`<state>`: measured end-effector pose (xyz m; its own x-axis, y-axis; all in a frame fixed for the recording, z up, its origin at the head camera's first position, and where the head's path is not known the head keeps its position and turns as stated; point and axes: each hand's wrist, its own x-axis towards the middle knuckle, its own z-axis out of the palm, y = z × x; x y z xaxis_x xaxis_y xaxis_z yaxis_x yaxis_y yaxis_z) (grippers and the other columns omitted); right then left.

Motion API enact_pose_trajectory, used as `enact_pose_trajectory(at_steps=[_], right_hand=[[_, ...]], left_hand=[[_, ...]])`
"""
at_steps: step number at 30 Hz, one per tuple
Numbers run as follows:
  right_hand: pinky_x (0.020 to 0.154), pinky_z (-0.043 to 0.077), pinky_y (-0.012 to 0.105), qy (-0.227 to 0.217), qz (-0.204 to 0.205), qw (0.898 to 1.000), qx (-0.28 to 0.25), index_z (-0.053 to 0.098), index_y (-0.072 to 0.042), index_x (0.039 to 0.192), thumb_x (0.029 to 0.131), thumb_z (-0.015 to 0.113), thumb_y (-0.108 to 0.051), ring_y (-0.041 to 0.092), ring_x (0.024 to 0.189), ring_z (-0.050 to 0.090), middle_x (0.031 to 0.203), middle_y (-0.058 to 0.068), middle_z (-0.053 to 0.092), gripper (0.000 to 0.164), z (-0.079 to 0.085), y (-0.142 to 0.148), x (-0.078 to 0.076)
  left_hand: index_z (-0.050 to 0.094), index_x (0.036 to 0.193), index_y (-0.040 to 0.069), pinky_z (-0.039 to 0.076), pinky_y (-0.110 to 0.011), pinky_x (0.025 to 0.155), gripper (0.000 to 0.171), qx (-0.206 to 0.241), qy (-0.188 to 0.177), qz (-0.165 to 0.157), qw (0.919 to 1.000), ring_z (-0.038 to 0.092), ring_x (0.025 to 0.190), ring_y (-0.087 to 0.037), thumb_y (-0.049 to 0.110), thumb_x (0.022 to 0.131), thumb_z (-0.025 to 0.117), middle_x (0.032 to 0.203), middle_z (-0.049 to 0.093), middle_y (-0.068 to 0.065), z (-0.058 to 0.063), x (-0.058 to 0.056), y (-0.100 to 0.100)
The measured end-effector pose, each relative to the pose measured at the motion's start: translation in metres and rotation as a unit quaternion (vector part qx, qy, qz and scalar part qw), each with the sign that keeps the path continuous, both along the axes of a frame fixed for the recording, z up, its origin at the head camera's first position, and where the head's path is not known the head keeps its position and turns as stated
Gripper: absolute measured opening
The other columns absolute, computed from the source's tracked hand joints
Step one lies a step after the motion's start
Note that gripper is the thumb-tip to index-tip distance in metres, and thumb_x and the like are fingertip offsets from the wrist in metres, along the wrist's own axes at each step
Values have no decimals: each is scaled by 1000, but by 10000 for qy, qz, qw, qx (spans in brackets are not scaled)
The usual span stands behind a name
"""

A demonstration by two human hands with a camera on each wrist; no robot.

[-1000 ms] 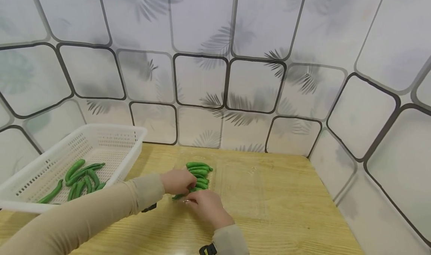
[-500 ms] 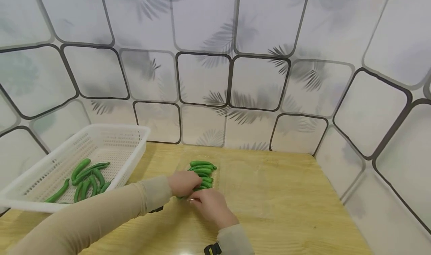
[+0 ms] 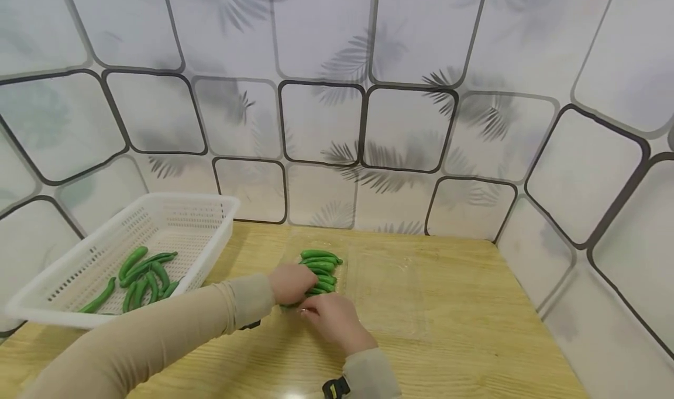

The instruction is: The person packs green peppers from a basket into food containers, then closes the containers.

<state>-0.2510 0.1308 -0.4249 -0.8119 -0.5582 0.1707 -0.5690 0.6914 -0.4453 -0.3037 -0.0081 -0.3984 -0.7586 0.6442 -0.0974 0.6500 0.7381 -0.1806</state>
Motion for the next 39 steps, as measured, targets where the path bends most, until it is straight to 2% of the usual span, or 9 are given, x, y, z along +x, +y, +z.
enact_pose_trajectory(at_steps=[5, 7, 11, 15, 19, 24, 30, 33, 39], right_hand=[[70, 50, 32, 43, 82, 9999, 79, 74, -18, 94, 87, 65, -23, 10, 79, 62, 89, -9, 69, 13, -1, -2, 0], [68, 50, 31, 40, 69, 9999, 110, 74, -18, 94, 87, 65, -24, 9, 78, 62, 88, -9, 69, 12, -2, -2, 1], [67, 49, 30, -82, 22, 9999, 74, 73, -18, 94, 88, 64, -22, 6, 77, 61, 88, -8, 68, 12, -2, 0, 4], [68, 50, 31, -159, 7, 9999, 15, 73, -18, 96, 88, 64, -21, 8, 80, 62, 91, -7, 69, 13, -2, 4, 5], [71, 50, 33, -139, -88, 9999, 4, 73, -19, 97, 89, 63, -20, 10, 83, 63, 93, -7, 69, 13, -4, 10, 6], [71, 50, 35, -49, -167, 9998, -4, 73, -20, 96, 89, 63, -21, 12, 84, 63, 92, -7, 69, 12, -5, 14, 8], [69, 49, 33, 84, -163, 9998, -35, 73, -19, 94, 88, 64, -21, 10, 81, 62, 90, -8, 69, 11, -6, 15, 9], [68, 48, 32, 53, -179, 9998, -80, 73, -19, 94, 88, 63, -23, 9, 80, 62, 89, -8, 69, 12, -6, 15, 10], [67, 49, 32, -87, -232, 9995, -188, 73, -19, 94, 89, 62, -25, 9, 79, 62, 89, -8, 68, 13, -4, 17, 13]], left_hand=[[62, 80, 16, 51, -30, 62, 8, -51, -79, 119, 9999, 59, 69, -11, 15, 88, 64, 76, 61, 2, 14, -2, -15], [61, 79, 15, 49, -29, 57, 9, 114, -159, 213, 9996, 57, 66, -12, 14, 86, 66, 73, 59, 2, 28, 0, -23], [62, 87, 10, 49, -31, 61, 10, 564, -225, 324, 9976, 58, 72, -16, 15, 83, 70, 81, 62, -2, 61, 0, -44], [62, 94, 7, 50, -33, 63, 16, 830, -140, 676, 9942, 60, 75, -18, 17, 84, 70, 91, 64, -6, 89, -5, -75], [63, 98, 5, 50, -35, 64, 17, 1022, -70, 1180, 9877, 60, 75, -18, 16, 86, 67, 94, 65, -7, 102, -16, -110], [61, 100, 1, 49, -41, 71, 19, 1195, 60, 1823, 9759, 61, 83, -25, 13, 87, 65, 96, 65, -12, 102, -30, -158], [60, 97, -4, 48, -45, 72, 16, 1198, -90, 2347, 9646, 60, 84, -31, 9, 88, 62, 93, 63, -16, 85, -38, -212], [59, 96, -7, 48, -44, 70, 16, 1090, -292, 2502, 9616, 60, 82, -31, 7, 88, 60, 90, 63, -17, 82, -39, -227], [62, 78, -3, 44, -33, 60, 14, 765, -812, 2684, 9568, 53, 64, -20, 8, 87, 61, 71, 59, -9, 74, -41, -241]])
